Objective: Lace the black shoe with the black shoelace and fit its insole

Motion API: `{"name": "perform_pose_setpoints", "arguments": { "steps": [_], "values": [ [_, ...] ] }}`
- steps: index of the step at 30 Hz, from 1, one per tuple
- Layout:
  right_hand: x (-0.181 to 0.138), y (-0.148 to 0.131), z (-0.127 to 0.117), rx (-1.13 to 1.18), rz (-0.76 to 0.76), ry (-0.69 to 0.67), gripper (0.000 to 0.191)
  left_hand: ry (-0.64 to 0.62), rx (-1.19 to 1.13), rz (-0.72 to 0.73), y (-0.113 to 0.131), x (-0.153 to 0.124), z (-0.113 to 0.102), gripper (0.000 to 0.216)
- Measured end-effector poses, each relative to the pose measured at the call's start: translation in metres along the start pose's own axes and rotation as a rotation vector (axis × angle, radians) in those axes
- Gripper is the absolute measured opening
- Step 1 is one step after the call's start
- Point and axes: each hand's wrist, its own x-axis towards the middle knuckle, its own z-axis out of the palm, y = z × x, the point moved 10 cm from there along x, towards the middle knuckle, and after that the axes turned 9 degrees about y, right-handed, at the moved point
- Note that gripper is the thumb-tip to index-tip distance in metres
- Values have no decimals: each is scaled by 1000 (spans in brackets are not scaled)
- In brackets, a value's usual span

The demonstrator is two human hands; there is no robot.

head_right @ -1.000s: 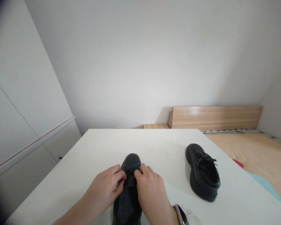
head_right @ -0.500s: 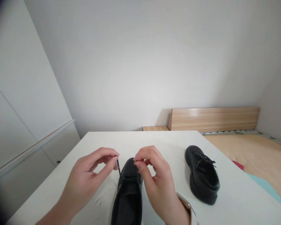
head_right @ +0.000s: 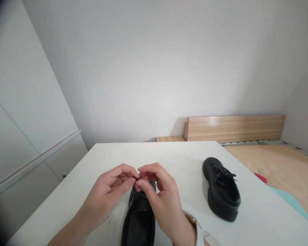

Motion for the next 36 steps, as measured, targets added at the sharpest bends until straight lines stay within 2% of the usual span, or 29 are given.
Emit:
{"name": "perform_pose_setpoints", "arguments": {
  "steps": [3, 7, 9, 12, 14, 17, 20, 22, 25, 29, 32, 36],
  "values": [
    [-2, 11, 0, -57, 93, -35, 8, 14, 87, 23, 1, -1, -3, 10],
    [-1, 7, 1, -108, 74, -53, 16, -6, 95, 27, 1, 1, -4, 13],
    [-1, 8, -1, -21, 87, -27, 18, -20, 92, 8, -3, 5, -6, 22],
    [-5, 24, -7, 165, 178, 3, 19, -39, 28, -83, -20, 8, -17, 24],
    [-11, 40, -18, 227, 235, 46, 19, -19, -90, -173, -36, 6, -32, 23],
    [-23, 66, -49, 257, 289, 166, 20, 72, -210, -258, -64, -4, -65, 24],
    [-41, 88, -85, 244, 334, 299, 23, 188, -209, -279, -87, -19, -98, 26],
    [-52, 97, -100, 190, 356, 324, 24, 227, -114, -269, -94, -28, -110, 27],
    [-59, 95, -102, -34, 336, 225, 23, 151, 212, -163, -89, -33, -103, 25],
    [-56, 80, -80, -385, 218, 39, 20, -1, 593, 71, -77, -33, -68, 18],
    [-54, 75, -63, -501, 162, -43, 18, -88, 747, 144, -82, -37, -48, 13],
    [-57, 78, -51, -587, 142, -123, 16, -144, 870, 165, -89, -43, -37, 12]
  ]
}}
